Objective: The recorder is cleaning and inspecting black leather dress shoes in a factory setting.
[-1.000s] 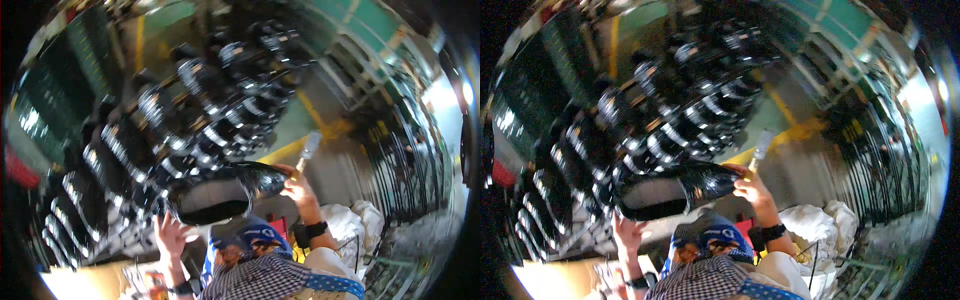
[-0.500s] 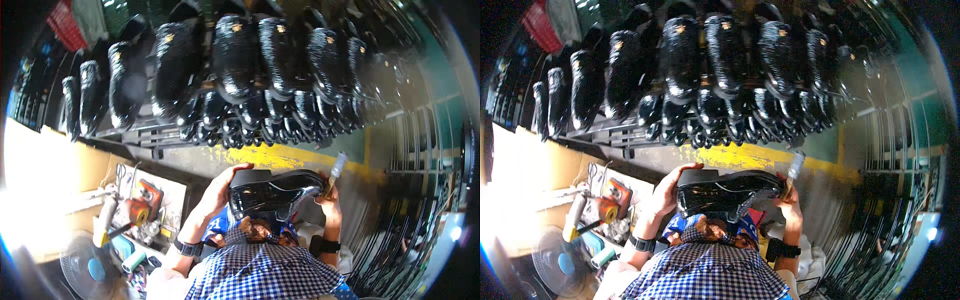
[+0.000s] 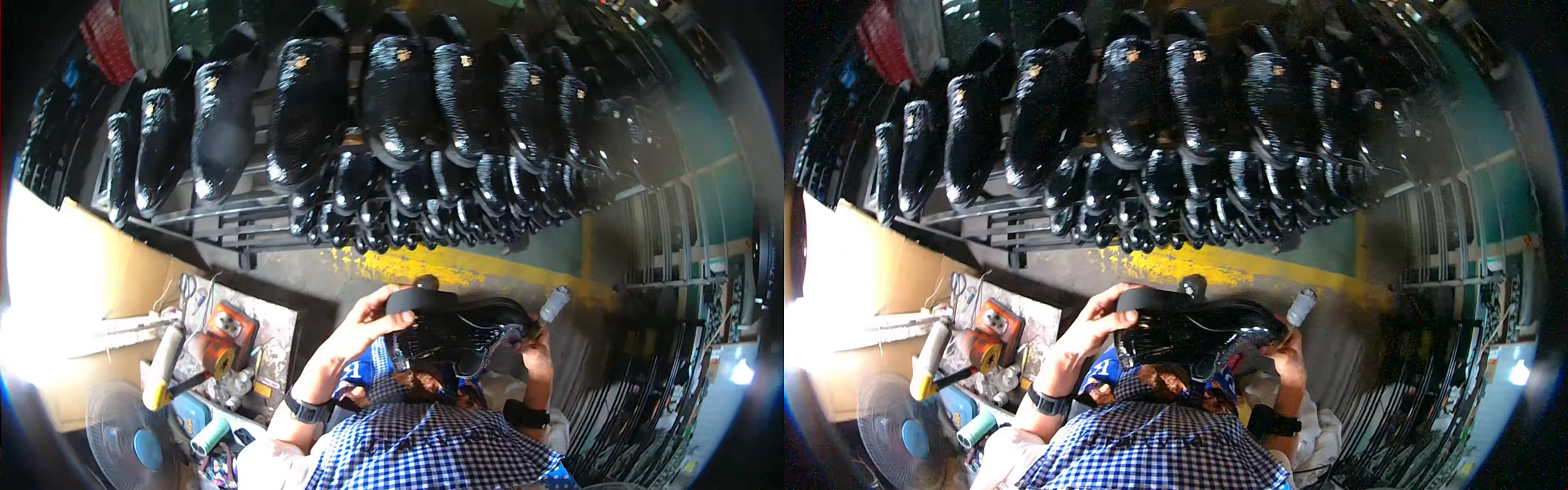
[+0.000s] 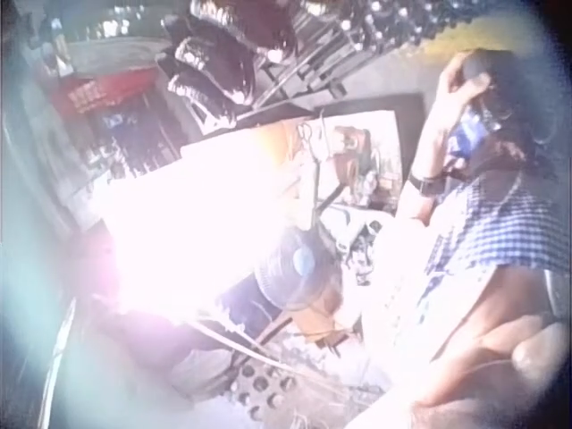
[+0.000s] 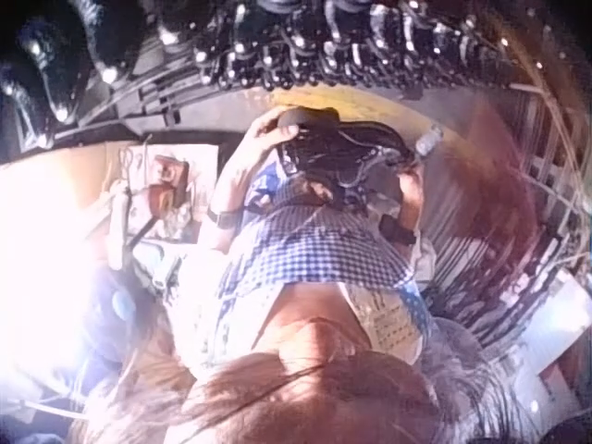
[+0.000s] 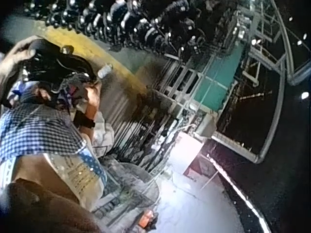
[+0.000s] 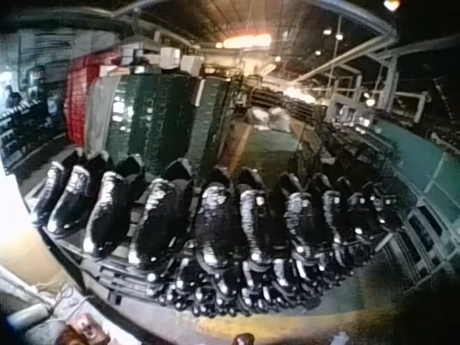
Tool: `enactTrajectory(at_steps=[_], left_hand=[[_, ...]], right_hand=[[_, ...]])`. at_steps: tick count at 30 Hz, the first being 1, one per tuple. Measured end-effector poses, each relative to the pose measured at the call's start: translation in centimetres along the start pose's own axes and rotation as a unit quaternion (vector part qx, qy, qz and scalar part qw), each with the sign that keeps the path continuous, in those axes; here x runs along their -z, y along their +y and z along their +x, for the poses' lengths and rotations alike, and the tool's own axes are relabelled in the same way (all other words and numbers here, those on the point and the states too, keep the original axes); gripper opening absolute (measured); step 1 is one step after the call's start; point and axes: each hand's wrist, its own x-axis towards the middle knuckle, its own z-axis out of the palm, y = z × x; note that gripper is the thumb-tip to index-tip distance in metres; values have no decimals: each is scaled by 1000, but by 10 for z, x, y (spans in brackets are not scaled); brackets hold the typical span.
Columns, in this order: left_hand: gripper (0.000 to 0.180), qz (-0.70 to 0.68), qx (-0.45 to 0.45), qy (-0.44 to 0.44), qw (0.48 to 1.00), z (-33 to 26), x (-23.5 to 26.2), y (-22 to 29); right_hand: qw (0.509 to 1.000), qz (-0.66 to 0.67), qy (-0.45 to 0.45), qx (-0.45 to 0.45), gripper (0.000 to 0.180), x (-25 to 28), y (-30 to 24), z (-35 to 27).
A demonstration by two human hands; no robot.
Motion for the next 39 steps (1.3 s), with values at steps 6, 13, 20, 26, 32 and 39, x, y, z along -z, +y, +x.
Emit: enactTrajectory(at_steps=[6, 13, 20, 26, 32, 39], left_hand=[[59, -144, -18, 98, 985, 12, -11, -5], [47, -100, 30, 175, 979, 12, 21, -35], [33, -274, -7, 316, 908, 22, 36, -95], [28, -256, 8, 327, 910, 98, -15, -118], [33, -199, 43, 352, 913, 131, -75, -114], [34, -224, 26, 393, 892, 126, -64, -132]], right_hand=[[975, 214, -15, 50, 58, 11, 10, 12], [905, 338, 97, 238, 24, 71, -91, 60], [877, 242, 271, 315, 27, 118, -211, 184], [969, -11, 215, 119, 37, 136, -250, 264], [894, 171, 366, 192, 38, 209, -259, 290], [938, 65, 301, 160, 38, 224, -281, 311]])
